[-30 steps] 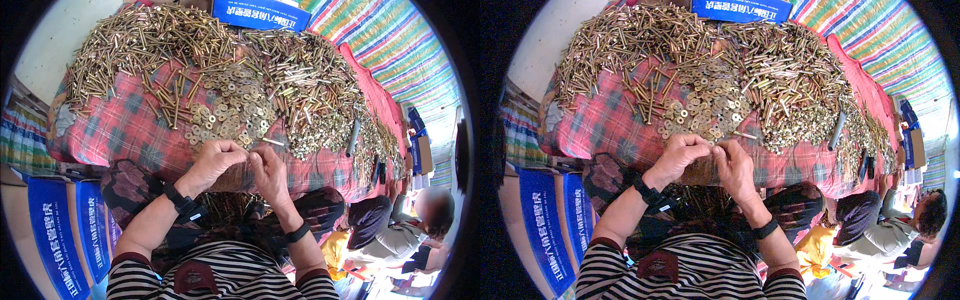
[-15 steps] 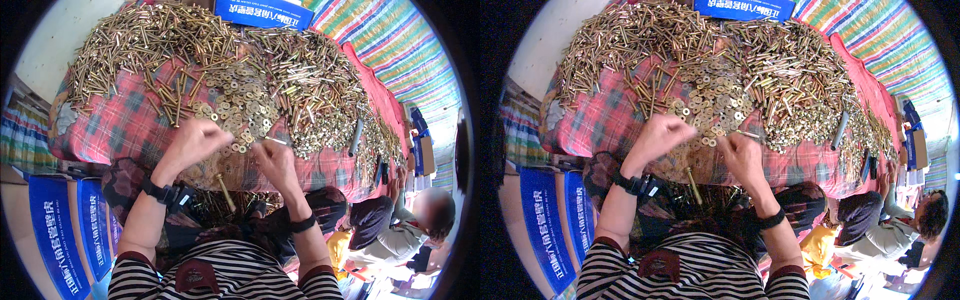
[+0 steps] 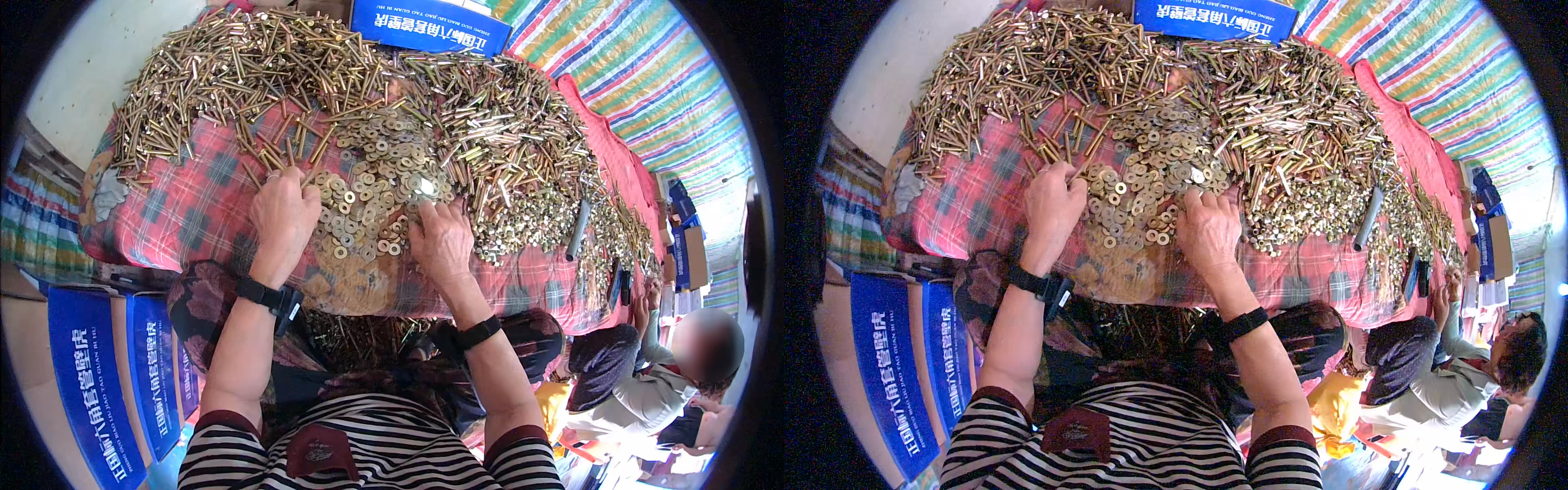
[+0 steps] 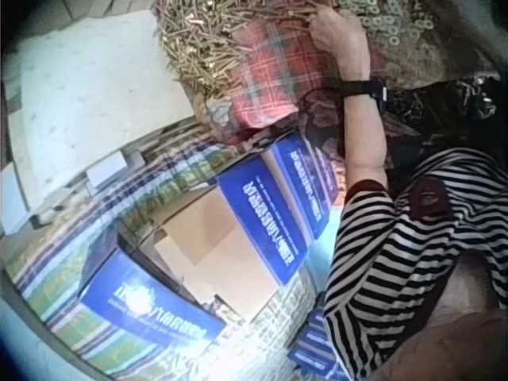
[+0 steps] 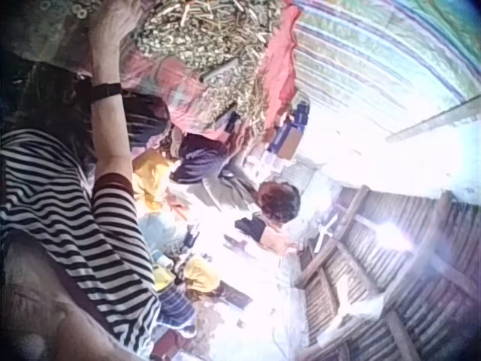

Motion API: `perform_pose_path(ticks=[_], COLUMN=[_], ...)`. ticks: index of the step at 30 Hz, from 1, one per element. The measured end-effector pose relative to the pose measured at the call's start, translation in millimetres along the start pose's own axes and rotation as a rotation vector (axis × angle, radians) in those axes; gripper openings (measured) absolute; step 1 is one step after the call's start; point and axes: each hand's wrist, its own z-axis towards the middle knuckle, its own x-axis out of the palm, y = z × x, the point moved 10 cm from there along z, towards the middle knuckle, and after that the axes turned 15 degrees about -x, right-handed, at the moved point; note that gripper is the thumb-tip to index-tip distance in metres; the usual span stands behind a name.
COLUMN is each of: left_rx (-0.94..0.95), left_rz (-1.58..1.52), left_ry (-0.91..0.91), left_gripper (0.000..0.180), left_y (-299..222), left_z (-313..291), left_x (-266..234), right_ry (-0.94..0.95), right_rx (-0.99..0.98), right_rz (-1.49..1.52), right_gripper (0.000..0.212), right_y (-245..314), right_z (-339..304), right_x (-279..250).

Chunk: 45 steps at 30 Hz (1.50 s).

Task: The person is sorting and assembling metal washers onto long bolts on a low table.

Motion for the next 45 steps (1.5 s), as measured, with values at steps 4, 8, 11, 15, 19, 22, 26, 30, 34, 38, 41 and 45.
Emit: perform_pose_path(ticks=[4,8,11,15,19,22,26,30,34,38,41,45], left_rx=[-0.220,-0.260,-0.247,-0.204,-0.181,-0.173,-0.203,-0.410,-0.479,-0.478,-0.481,-0.470], left_rz=[-0.791,-1.119,-1.153,-1.140,-1.028,-1.004,-1.019,-1.081,-1.127,-1.132,-1.137,-1.178], left_ry=[0.518,0.870,0.954,1.037,1.053,1.079,1.158,1.364,1.399,1.366,1.348,1.323], left_gripper=[0.017,0.014,0.014,0.017,0.019,0.022,0.025,0.026,0.026,0.023,0.022,0.020], left_y=[2,-29,-40,-48,-49,-50,-50,-46,-43,-46,-44,-51], left_z=[-19,-64,-82,-94,-99,-102,-107,-119,-124,-122,-121,-119], left_x=[39,61,64,68,72,73,76,87,93,91,90,83], right_ry=[-0.054,-0.146,-0.248,-0.280,-0.253,-0.244,-0.278,-0.331,-0.296,-0.340,-0.335,-0.351], right_rx=[0.073,0.279,0.333,0.498,0.520,0.560,0.590,0.510,0.331,0.210,0.181,0.118], right_rz=[0.105,0.389,0.552,0.777,0.836,0.872,0.875,0.830,0.561,0.400,0.363,0.301], right_gripper=[0.013,0.010,0.007,0.007,0.010,0.010,0.009,0.009,0.010,0.015,0.013,0.013], right_y=[-3,-13,-15,-15,-10,-10,-7,-3,8,16,23,32], right_z=[-3,-12,-19,-32,-35,-41,-49,-51,-38,-32,-27,-24], right_x=[-4,-10,-19,-13,-9,-2,-1,-6,-23,-34,-41,-49])
